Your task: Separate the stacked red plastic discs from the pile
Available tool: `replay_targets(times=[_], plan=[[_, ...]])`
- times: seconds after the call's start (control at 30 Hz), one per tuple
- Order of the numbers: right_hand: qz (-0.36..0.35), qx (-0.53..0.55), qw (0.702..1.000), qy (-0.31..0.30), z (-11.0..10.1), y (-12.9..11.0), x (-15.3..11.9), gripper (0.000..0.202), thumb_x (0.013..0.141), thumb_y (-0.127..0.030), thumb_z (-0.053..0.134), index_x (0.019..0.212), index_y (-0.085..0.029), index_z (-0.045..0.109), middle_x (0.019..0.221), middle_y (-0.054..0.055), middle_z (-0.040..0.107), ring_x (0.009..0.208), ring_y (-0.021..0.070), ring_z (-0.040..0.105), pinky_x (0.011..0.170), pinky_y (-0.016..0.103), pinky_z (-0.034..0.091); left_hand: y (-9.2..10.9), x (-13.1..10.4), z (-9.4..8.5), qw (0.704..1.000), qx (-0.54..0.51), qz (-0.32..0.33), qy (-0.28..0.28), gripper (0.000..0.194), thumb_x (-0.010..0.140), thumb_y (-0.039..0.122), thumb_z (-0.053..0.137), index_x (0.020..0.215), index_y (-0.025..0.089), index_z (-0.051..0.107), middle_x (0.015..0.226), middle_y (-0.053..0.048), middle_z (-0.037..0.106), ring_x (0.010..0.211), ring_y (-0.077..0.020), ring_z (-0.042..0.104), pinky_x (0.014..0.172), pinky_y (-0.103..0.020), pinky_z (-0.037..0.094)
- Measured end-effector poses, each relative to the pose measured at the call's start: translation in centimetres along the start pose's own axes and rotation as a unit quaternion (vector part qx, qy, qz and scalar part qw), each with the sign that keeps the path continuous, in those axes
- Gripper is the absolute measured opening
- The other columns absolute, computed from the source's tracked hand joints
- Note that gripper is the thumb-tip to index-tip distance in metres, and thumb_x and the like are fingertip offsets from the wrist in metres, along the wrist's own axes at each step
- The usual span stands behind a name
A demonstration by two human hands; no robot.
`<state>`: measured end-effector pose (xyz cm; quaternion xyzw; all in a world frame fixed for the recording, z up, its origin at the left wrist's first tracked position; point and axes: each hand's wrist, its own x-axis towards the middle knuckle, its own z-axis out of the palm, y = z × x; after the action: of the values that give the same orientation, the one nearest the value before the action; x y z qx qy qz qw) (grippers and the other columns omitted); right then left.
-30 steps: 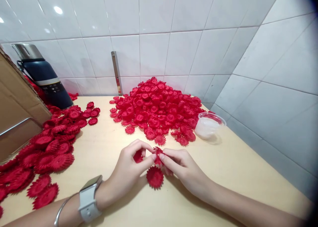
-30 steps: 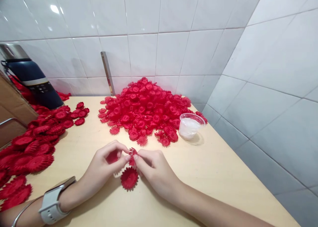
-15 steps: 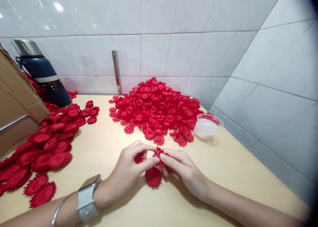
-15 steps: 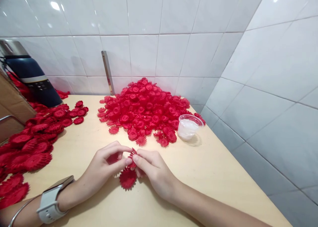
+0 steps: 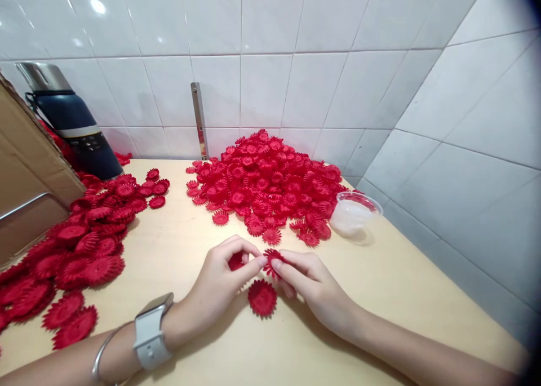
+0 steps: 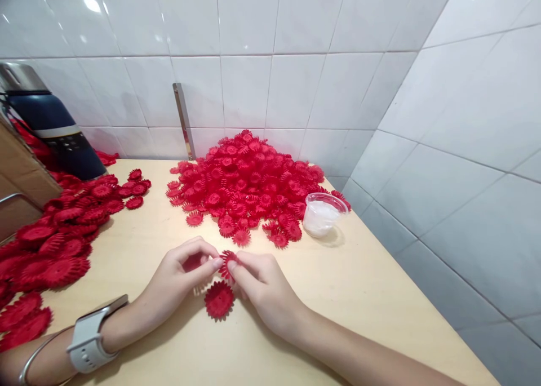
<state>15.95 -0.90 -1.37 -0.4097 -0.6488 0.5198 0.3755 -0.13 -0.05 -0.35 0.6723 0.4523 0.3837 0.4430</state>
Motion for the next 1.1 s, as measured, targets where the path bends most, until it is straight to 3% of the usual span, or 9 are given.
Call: replay_targets(times=[0.13,0.37,0.63,0.93,1.1], plan=[[0.006,-0.009,1.0,-0.001,-0.01,-0.14,0.03,0.034,0.084,-0.031,0.042,0.054,-0.017,0.036,0.051,-0.005,0.033,0.049,0.0086,0.032,0.047,0.023,0.023,0.02,0.02,0.04,1.0,-0.01,-0.001,0.026,0.011,0.075,0.027,0.057,0.073,0.017,0.056,0.07,0.002,0.054,0.061,-0.0095,0.047,0.057,-0.021,0.037],[0.019,0.035,0.999,-0.002,-0.14,0.06,0.22,0.035,0.081,-0.032,0.047,0.052,-0.017,0.035,0.052,-0.005,0.029,0.05,0.0085,0.027,0.047,0.024,0.019,0.25,-0.09,-0.07,0.999,0.028,0.029,-0.024,0.013,0.073,0.025,0.059,0.085,0.02,0.064,0.076,0.0,0.055,0.065,-0.0117,0.05,0.061,-0.023,0.039],[0.023,0.11,0.991,-0.071,-0.1,0.25,0.17,0.034,0.085,-0.037,0.041,0.058,-0.015,0.041,0.051,-0.005,0.03,0.047,0.0076,0.026,0.045,0.024,0.018,0.48,-0.28,-0.02,0.999,0.021,0.007,-0.034,0.009,0.072,0.023,0.06,0.077,0.018,0.067,0.079,-0.002,0.053,0.066,-0.0121,0.052,0.062,-0.024,0.041],[-0.011,0.054,0.997,-0.06,-0.4,0.37,0.08,0.033,0.084,-0.031,0.042,0.056,-0.016,0.04,0.052,-0.005,0.033,0.049,0.0077,0.029,0.047,0.023,0.021,0.19,-0.17,-0.12,0.998,0.037,0.028,-0.039,0.009,0.074,0.021,0.058,0.074,0.018,0.066,0.075,-0.001,0.054,0.068,-0.0122,0.054,0.064,-0.023,0.042],[0.006,0.071,0.995,-0.064,-0.59,-0.14,0.41,0.035,0.082,-0.034,0.046,0.053,-0.015,0.04,0.051,-0.005,0.033,0.049,0.0076,0.028,0.046,0.023,0.02,0.02,-0.06,-0.16,0.998,0.047,0.032,-0.042,0.01,0.075,0.02,0.056,0.076,0.019,0.067,0.075,-0.002,0.055,0.069,-0.0133,0.053,0.064,-0.024,0.041]])
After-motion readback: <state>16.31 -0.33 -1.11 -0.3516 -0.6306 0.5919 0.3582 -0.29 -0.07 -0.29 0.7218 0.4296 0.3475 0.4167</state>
